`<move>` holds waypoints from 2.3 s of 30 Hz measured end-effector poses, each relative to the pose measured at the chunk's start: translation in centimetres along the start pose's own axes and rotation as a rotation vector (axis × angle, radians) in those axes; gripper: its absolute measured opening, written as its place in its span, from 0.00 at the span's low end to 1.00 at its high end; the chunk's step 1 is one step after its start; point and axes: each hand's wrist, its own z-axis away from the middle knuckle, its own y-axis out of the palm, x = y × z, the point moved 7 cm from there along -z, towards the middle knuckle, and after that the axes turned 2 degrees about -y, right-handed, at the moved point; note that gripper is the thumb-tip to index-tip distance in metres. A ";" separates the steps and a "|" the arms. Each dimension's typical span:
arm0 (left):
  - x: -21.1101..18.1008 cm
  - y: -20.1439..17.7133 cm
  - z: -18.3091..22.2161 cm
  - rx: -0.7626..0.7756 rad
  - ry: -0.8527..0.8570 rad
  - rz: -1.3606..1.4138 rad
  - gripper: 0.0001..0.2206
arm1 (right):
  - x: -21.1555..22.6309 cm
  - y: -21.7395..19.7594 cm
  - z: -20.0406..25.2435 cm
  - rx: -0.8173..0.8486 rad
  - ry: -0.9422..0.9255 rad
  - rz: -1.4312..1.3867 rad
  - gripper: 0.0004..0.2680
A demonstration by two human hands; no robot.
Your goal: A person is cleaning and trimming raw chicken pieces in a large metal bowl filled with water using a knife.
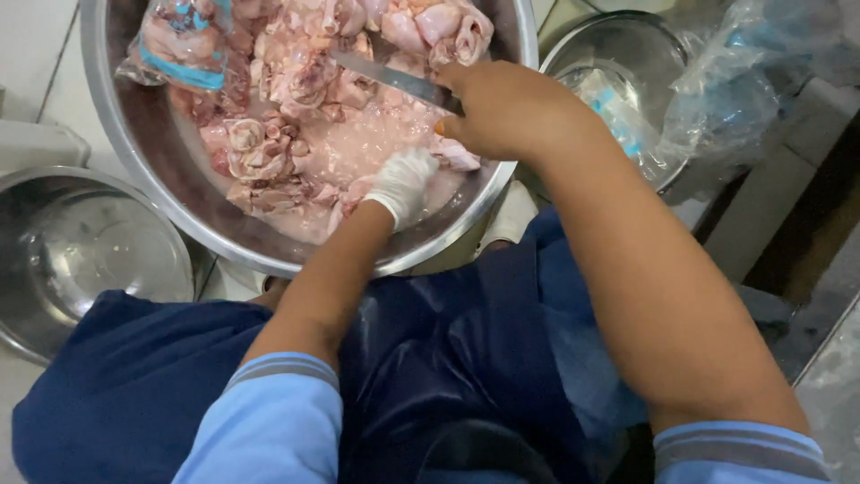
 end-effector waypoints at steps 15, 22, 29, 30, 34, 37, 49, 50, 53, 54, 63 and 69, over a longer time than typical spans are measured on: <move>1.5 -0.5 -0.8 0.506 -0.278 0.028 0.24 | -3.8 -1.0 0.0 -0.062 0.016 -0.041 0.15; 3.9 -6.6 4.1 0.115 -0.348 0.278 0.21 | -2.5 -1.3 0.6 -0.007 0.040 -0.030 0.13; 6.3 -3.8 10.2 -0.190 -0.609 0.285 0.31 | -1.4 -0.3 0.7 0.094 0.175 -0.083 0.21; 6.4 -2.8 10.0 -0.194 -0.622 0.288 0.31 | -1.3 0.4 -0.1 0.096 0.166 -0.073 0.21; 6.3 -0.2 11.7 -0.167 -0.771 0.367 0.37 | -2.3 5.4 -6.5 -0.063 -0.008 -0.048 0.21; 3.8 -3.3 14.6 -0.099 -0.736 0.373 0.35 | -1.8 10.8 -10.5 -0.125 -0.104 -0.087 0.18; 3.7 -4.5 18.5 0.106 -0.705 0.636 0.30 | 2.4 21.5 -11.2 -0.192 0.016 -0.605 0.28; 3.7 -4.8 18.7 0.142 -0.708 0.663 0.30 | 2.7 21.2 -11.0 -0.186 0.014 -0.590 0.29; 5.1 -1.3 17.9 0.149 -0.701 0.674 0.26 | 2.4 21.2 -12.2 -0.253 -0.019 -0.399 0.22; 5.0 -1.5 18.2 0.150 -0.700 0.679 0.26 | 2.7 21.3 -11.8 -0.251 -0.017 -0.396 0.22; 3.3 -11.0 20.9 0.221 -0.646 0.716 0.21 | 4.1 20.6 -10.8 -0.352 -0.063 -0.273 0.19; 5.6 -2.1 16.1 0.124 -0.732 0.562 0.18 | 6.4 20.9 -10.6 -0.299 -0.169 -0.129 0.16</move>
